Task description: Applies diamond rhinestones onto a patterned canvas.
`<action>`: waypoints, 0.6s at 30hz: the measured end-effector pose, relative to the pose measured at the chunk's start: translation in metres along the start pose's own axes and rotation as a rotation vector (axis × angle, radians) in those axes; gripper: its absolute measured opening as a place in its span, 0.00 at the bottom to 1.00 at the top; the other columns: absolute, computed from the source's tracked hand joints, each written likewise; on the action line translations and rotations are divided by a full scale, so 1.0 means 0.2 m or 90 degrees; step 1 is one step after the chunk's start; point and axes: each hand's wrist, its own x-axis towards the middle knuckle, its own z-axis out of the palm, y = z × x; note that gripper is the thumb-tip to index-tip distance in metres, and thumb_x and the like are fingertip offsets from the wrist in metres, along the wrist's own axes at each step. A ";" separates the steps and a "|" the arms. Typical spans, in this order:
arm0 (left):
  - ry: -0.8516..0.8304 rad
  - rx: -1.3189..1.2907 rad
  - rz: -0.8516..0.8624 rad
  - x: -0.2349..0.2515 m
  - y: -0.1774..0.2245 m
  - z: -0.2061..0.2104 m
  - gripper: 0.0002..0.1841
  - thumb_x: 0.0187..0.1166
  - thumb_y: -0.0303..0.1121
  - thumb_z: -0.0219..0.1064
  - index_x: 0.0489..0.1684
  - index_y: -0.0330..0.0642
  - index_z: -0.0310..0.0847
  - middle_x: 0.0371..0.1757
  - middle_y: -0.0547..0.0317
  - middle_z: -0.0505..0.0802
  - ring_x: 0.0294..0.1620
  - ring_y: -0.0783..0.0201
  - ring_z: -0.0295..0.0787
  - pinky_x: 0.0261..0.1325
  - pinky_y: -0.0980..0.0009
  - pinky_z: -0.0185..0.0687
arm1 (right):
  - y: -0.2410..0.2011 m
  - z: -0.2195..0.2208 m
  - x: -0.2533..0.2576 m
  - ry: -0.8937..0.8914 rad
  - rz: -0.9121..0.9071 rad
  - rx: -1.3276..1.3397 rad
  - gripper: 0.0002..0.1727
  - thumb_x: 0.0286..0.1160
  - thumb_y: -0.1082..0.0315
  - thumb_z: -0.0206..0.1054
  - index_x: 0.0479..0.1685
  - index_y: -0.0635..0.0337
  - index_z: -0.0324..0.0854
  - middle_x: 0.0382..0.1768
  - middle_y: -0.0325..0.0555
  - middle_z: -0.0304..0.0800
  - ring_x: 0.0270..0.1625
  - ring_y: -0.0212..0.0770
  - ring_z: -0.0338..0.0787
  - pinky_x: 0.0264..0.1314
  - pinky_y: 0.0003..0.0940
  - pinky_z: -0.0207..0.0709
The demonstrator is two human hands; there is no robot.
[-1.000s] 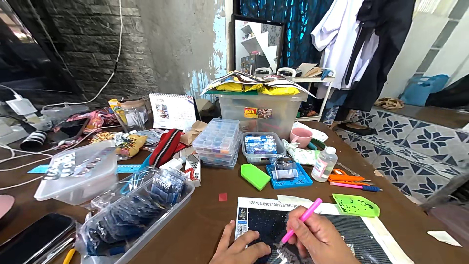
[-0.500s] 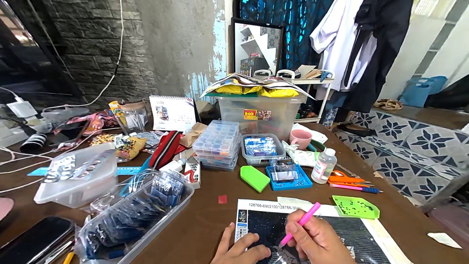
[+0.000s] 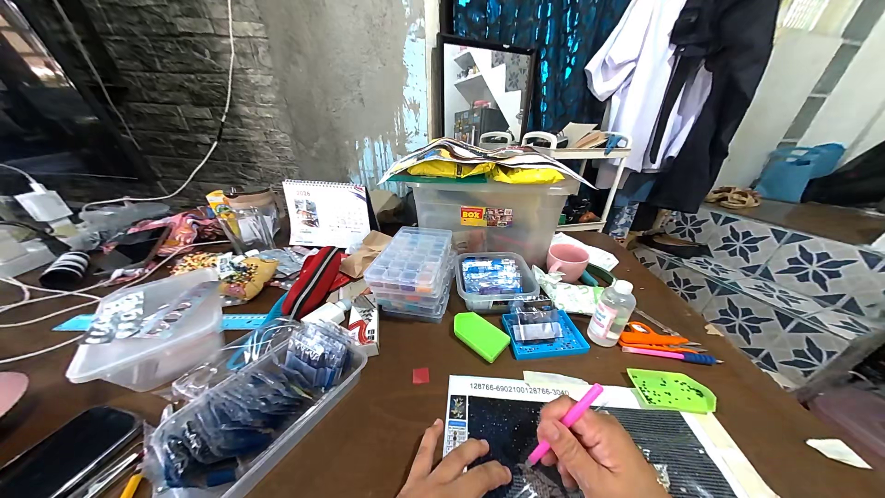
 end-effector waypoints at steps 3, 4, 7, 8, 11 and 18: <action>-0.002 -0.002 -0.003 0.00 0.00 0.00 0.32 0.74 0.59 0.69 0.66 0.42 0.88 0.76 0.44 0.86 0.86 0.35 0.68 0.83 0.20 0.31 | 0.00 0.00 0.00 -0.002 -0.004 -0.007 0.14 0.91 0.64 0.57 0.41 0.64 0.80 0.26 0.34 0.85 0.26 0.17 0.81 0.30 0.14 0.76; -0.002 -0.002 -0.003 0.00 0.00 0.00 0.32 0.74 0.59 0.69 0.66 0.42 0.88 0.75 0.44 0.86 0.86 0.35 0.68 0.83 0.21 0.31 | 0.00 0.00 0.00 -0.002 -0.005 -0.008 0.14 0.91 0.64 0.57 0.41 0.64 0.80 0.26 0.34 0.85 0.26 0.17 0.81 0.30 0.14 0.76; -0.003 -0.001 -0.001 0.00 0.00 0.00 0.32 0.75 0.60 0.69 0.66 0.42 0.88 0.76 0.44 0.85 0.86 0.35 0.68 0.83 0.20 0.31 | -0.01 0.00 0.00 -0.006 -0.005 -0.008 0.14 0.91 0.64 0.57 0.41 0.64 0.80 0.26 0.35 0.86 0.26 0.16 0.81 0.30 0.14 0.76; -0.004 0.000 -0.001 0.00 0.00 0.00 0.32 0.75 0.60 0.68 0.66 0.42 0.88 0.76 0.44 0.85 0.86 0.35 0.68 0.83 0.20 0.31 | -0.01 0.00 0.00 -0.006 -0.002 -0.007 0.14 0.91 0.64 0.57 0.41 0.64 0.80 0.26 0.35 0.86 0.26 0.16 0.81 0.30 0.14 0.76; 0.001 0.002 0.001 0.00 0.00 0.00 0.32 0.74 0.60 0.69 0.66 0.42 0.88 0.75 0.44 0.86 0.85 0.35 0.68 0.83 0.20 0.31 | -0.01 0.00 0.00 -0.008 -0.007 -0.014 0.14 0.91 0.64 0.57 0.41 0.65 0.80 0.26 0.36 0.85 0.26 0.17 0.81 0.30 0.14 0.76; 0.001 -0.005 -0.006 0.00 0.01 0.00 0.32 0.74 0.59 0.70 0.66 0.41 0.88 0.74 0.43 0.86 0.85 0.34 0.69 0.83 0.20 0.31 | -0.03 0.02 -0.01 -0.025 -0.134 -0.137 0.19 0.92 0.61 0.56 0.38 0.69 0.81 0.23 0.50 0.83 0.26 0.30 0.81 0.32 0.19 0.74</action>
